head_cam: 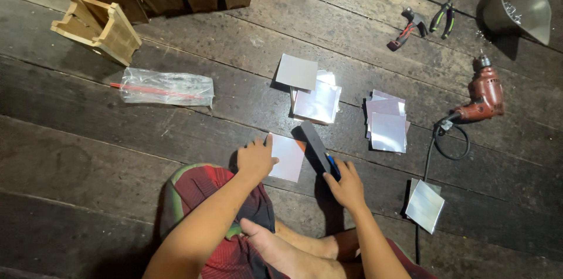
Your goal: The person sits on a wooden floor and uses a sanding block to smooth the edges of small square metal sheets. They handle the sheets one by one, sanding each edge and then placing the finished pieces into a separate pile.
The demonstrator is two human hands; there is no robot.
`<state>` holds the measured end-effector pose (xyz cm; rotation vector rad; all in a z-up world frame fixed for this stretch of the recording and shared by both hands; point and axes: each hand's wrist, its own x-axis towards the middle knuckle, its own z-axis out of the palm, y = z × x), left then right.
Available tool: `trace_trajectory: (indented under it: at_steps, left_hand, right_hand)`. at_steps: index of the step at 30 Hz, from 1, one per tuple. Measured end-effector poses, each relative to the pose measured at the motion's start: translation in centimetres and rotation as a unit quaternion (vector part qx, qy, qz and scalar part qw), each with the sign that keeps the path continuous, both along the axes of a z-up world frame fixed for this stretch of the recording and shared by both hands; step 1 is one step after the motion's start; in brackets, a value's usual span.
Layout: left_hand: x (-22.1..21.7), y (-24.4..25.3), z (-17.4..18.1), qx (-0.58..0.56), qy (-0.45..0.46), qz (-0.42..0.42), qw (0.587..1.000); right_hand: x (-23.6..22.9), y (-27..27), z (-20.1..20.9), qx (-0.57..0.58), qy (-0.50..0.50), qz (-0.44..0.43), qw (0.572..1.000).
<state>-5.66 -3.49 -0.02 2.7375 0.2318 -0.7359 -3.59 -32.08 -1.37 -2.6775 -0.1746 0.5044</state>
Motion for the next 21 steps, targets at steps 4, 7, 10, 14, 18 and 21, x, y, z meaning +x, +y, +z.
trace_trajectory:
  at_steps: [4,7,10,14,18,21]
  left_hand:
    - [-0.6,0.1,-1.0,0.033,-0.04,-0.015,0.999]
    - [-0.5,-0.3,-2.3,-0.021,-0.065,0.074,0.995]
    - [-0.8,-0.6,-0.7,-0.017,-0.077,0.091,0.993]
    - [-0.6,-0.5,1.5,-0.016,-0.064,0.058,0.996]
    - [0.0,-0.1,-1.4,-0.016,-0.041,0.05,0.998]
    - [-0.1,0.0,-1.3,-0.017,-0.031,0.051,0.998]
  right_hand:
    - [0.4,0.7,-0.2,-0.031,-0.007,0.044,0.999]
    - [1.3,2.4,0.2,-0.071,-0.031,0.128,0.989]
    - [1.8,4.1,0.1,-0.108,-0.034,0.196,0.974]
    - [2.7,5.8,0.3,-0.117,-0.03,0.225,0.967]
    - [3.3,6.3,-1.4,-0.094,-0.058,0.202,0.973]
    - [3.6,6.1,-2.6,-0.032,-0.063,0.172,0.982]
